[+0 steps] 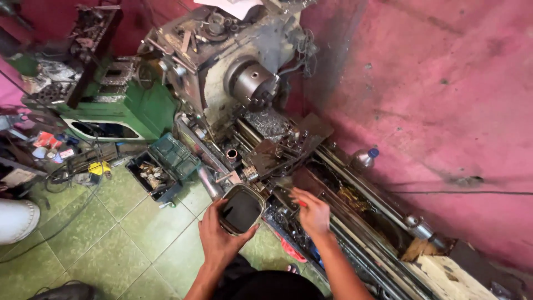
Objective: Applying lubricant to the sliding ways and components of a metal lathe using a brush.
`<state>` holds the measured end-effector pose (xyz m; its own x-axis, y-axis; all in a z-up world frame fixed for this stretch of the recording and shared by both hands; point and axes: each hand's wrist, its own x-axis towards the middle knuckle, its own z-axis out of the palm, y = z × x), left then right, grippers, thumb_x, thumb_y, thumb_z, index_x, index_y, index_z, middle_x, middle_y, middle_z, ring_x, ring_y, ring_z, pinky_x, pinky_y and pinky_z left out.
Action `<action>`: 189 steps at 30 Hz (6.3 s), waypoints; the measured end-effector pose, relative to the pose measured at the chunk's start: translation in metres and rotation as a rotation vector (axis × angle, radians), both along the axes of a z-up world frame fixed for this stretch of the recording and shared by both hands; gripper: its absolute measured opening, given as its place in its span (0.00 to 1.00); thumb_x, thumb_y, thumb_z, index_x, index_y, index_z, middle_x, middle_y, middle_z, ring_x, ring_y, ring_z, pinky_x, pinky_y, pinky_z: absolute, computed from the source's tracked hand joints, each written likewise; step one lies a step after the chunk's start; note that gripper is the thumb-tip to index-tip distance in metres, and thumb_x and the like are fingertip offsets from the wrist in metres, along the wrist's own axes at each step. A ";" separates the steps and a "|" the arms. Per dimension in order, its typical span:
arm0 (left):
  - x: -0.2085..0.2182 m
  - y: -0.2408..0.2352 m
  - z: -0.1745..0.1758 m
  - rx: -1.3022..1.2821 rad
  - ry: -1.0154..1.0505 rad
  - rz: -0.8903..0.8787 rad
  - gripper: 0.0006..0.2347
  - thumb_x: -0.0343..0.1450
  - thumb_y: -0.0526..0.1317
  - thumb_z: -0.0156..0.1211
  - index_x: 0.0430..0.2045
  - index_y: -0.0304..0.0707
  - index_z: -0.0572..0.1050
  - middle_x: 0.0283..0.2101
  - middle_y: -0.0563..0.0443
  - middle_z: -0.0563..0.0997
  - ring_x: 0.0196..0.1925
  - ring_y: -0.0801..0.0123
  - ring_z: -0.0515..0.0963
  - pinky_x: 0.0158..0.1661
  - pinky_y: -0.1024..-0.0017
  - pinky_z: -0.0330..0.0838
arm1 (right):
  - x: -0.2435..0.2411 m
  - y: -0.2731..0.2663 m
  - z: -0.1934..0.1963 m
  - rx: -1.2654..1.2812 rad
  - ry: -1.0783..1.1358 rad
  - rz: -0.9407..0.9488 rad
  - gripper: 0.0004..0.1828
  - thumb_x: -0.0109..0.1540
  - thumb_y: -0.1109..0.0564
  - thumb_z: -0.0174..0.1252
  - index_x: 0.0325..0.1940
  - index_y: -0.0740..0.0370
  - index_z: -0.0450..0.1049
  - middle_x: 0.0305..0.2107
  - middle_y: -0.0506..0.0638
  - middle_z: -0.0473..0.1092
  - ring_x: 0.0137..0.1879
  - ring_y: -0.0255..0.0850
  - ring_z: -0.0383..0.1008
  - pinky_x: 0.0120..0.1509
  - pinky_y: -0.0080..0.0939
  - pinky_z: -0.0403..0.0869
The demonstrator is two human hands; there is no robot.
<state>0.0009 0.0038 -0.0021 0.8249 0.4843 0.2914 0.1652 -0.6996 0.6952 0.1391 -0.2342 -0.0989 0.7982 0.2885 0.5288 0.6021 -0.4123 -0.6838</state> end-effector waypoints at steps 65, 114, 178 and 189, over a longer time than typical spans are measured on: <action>0.053 0.009 0.022 -0.090 0.027 -0.133 0.39 0.48 0.58 0.82 0.52 0.46 0.72 0.52 0.54 0.81 0.52 0.64 0.81 0.51 0.60 0.69 | 0.051 0.000 0.060 -0.678 0.815 -0.389 0.07 0.65 0.49 0.59 0.44 0.41 0.82 0.37 0.40 0.78 0.45 0.36 0.75 0.47 0.42 0.76; 0.036 -0.012 -0.003 -0.059 0.116 -0.094 0.41 0.48 0.60 0.82 0.55 0.47 0.71 0.57 0.54 0.78 0.56 0.63 0.79 0.53 0.60 0.65 | 0.099 -0.039 0.022 -0.568 0.773 -0.578 0.10 0.66 0.55 0.57 0.47 0.45 0.82 0.26 0.43 0.80 0.28 0.33 0.77 0.25 0.30 0.72; 0.033 -0.066 0.000 -0.030 0.111 -0.382 0.48 0.47 0.56 0.84 0.61 0.40 0.64 0.59 0.45 0.76 0.58 0.50 0.76 0.55 0.55 0.69 | -0.043 -0.013 0.145 0.146 0.353 -0.245 0.07 0.51 0.58 0.75 0.32 0.58 0.85 0.28 0.46 0.83 0.31 0.33 0.82 0.42 0.33 0.82; 0.034 -0.063 0.002 -0.008 0.050 -0.375 0.48 0.48 0.57 0.85 0.60 0.38 0.65 0.59 0.44 0.76 0.58 0.53 0.77 0.52 0.57 0.75 | -0.042 -0.007 0.156 0.422 0.399 -0.324 0.05 0.52 0.64 0.73 0.29 0.63 0.82 0.23 0.50 0.80 0.29 0.34 0.80 0.38 0.31 0.81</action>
